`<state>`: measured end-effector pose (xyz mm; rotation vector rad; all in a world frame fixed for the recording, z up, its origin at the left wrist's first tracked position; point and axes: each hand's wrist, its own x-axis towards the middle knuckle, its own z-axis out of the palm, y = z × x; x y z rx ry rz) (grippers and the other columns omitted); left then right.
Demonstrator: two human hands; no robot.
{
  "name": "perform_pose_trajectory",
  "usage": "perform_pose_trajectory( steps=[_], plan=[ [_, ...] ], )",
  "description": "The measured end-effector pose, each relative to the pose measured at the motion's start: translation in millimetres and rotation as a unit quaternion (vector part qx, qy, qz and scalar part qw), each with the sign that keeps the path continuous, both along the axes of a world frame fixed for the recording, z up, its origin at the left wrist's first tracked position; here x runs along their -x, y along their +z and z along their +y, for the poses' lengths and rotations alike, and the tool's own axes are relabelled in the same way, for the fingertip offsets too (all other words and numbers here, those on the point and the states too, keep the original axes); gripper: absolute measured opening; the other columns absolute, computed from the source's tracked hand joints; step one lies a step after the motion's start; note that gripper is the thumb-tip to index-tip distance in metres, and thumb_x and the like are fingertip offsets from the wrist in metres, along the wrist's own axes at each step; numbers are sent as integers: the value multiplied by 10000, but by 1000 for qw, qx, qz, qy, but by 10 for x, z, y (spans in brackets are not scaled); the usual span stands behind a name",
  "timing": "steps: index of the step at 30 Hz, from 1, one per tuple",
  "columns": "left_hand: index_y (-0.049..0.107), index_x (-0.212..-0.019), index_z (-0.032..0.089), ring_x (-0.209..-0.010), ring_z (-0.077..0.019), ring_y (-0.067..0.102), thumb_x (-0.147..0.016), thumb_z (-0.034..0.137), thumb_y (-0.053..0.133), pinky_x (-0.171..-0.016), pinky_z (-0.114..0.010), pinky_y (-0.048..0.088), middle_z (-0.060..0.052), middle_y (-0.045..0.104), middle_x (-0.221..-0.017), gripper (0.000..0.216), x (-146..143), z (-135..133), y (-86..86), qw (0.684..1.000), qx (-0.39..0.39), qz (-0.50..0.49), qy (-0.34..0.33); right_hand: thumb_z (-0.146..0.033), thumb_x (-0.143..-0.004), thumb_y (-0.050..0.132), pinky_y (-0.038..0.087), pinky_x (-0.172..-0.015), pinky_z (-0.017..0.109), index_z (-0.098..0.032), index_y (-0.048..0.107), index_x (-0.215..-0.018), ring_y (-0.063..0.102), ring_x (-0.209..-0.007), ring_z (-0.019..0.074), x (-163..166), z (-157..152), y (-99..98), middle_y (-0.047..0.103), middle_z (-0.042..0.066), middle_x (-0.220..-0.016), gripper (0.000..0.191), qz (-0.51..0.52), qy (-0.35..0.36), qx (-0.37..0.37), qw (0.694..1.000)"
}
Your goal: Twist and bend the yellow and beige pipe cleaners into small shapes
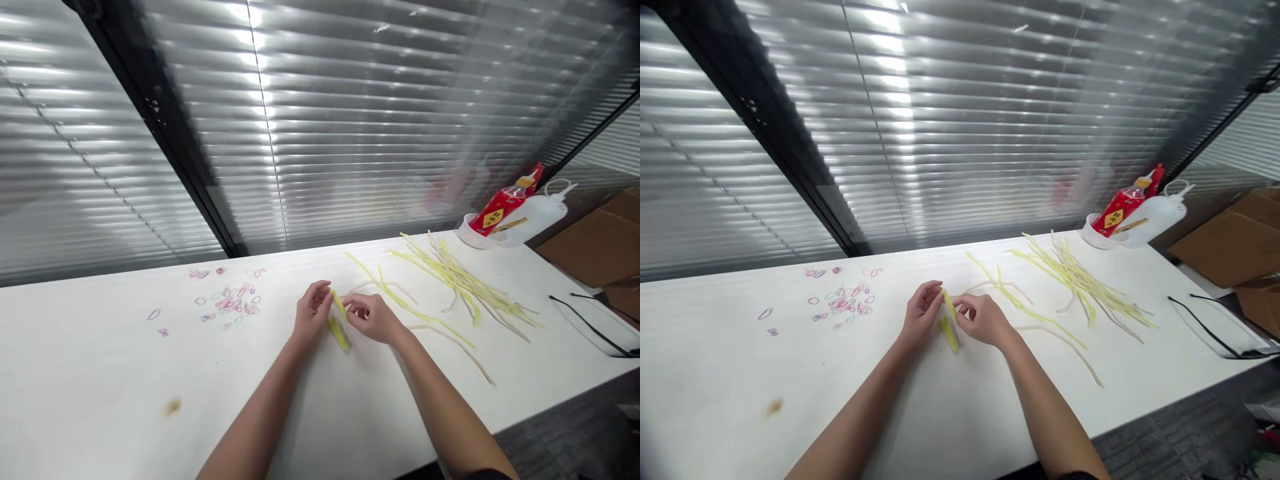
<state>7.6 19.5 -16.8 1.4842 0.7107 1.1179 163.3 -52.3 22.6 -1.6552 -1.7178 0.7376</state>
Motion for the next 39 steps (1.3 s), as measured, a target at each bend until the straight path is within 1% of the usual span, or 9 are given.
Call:
perform_pose_trajectory(
  steps=[5, 10, 13, 16, 21, 25, 30, 33, 39],
  plan=[
    [560, -1043, 184, -892, -160, 586, -834, 294, 545, -748, -286, 501, -75, 591, -983, 237, 31, -55, 21, 992, -63, 75, 77, -202, -726, 548, 362, -537, 223, -235, 619, -889, 533, -542, 114, -64, -74, 98, 666, -40, -658, 181, -66, -2, 41, 997],
    [572, -1019, 188, -759, -138, 578, -828, 267, 511, -651, -267, 490, -56, 607, -934, 215, 230, -306, 153, 958, -83, 211, 176, -365, -716, 626, 349, -535, 226, -226, 636, -768, 581, -621, 147, -106, -137, 43, 671, -14, -650, 149, -98, 48, 111, 988],
    [575, -1003, 186, -669, -130, 561, -817, 261, 502, -607, -269, 474, -45, 611, -887, 214, 364, -546, 218, 939, -90, 277, 184, -375, -726, 621, 355, -530, 226, -218, 641, -708, 576, -625, 144, -119, -128, -45, 668, -1, -684, 160, -58, 28, 99, 993],
    [585, -980, 192, -646, -132, 557, -825, 285, 485, -615, -277, 469, -37, 620, -875, 207, 439, -800, 247, 923, -84, 323, 190, -367, -756, 592, 381, -562, 230, -225, 651, -757, 581, -654, 145, -130, -107, -128, 667, 2, -719, 153, -43, 10, 83, 996],
    [599, -999, 182, -665, -143, 569, -832, 329, 479, -686, -295, 470, -44, 635, -909, 252, 364, -1067, 250, 899, -54, 387, 197, -379, -798, 549, 425, -602, 239, -212, 638, -828, 599, -668, 146, -136, -74, -235, 673, 25, -769, 192, -8, -8, 64, 998],
    [598, -1022, 153, -817, -202, 599, -847, 386, 458, -750, -321, 454, -89, 617, -946, 324, 148, -1063, 268, 855, -54, 478, 194, -326, -803, 542, 446, -590, 230, -199, 631, -859, 607, -618, 132, -106, -35, -284, 683, 27, -750, 165, 36, 11, 62, 997],
    [587, -942, 142, -840, -261, 595, -844, 517, 422, -643, -333, 439, -130, 576, -961, 420, -115, -957, 271, 796, -56, 569, 200, -267, -844, 455, 456, -505, 208, -196, 601, -949, 548, -428, 76, -45, -14, -301, 704, 12, -784, 194, 95, 52, 76, 991],
    [567, -957, 146, -850, -250, 589, -896, 396, 374, -629, -315, 425, -130, 568, -962, 322, -149, -886, 258, 767, -101, 607, 182, -235, -844, 436, 462, -506, 206, -198, 578, -988, 551, -428, 72, -11, -22, -306, 705, 5, -809, 206, 114, 57, 71, 989],
    [576, -926, 161, -866, -277, 564, -873, 157, 369, -662, -360, 413, -138, 585, -941, 214, 29, -796, 307, 743, -152, 633, 158, -338, -844, 474, 466, -579, 248, -237, 548, -1077, 559, -513, 97, 52, -46, -323, 682, 12, -934, 264, 92, 17, 30, 995]
  ],
)
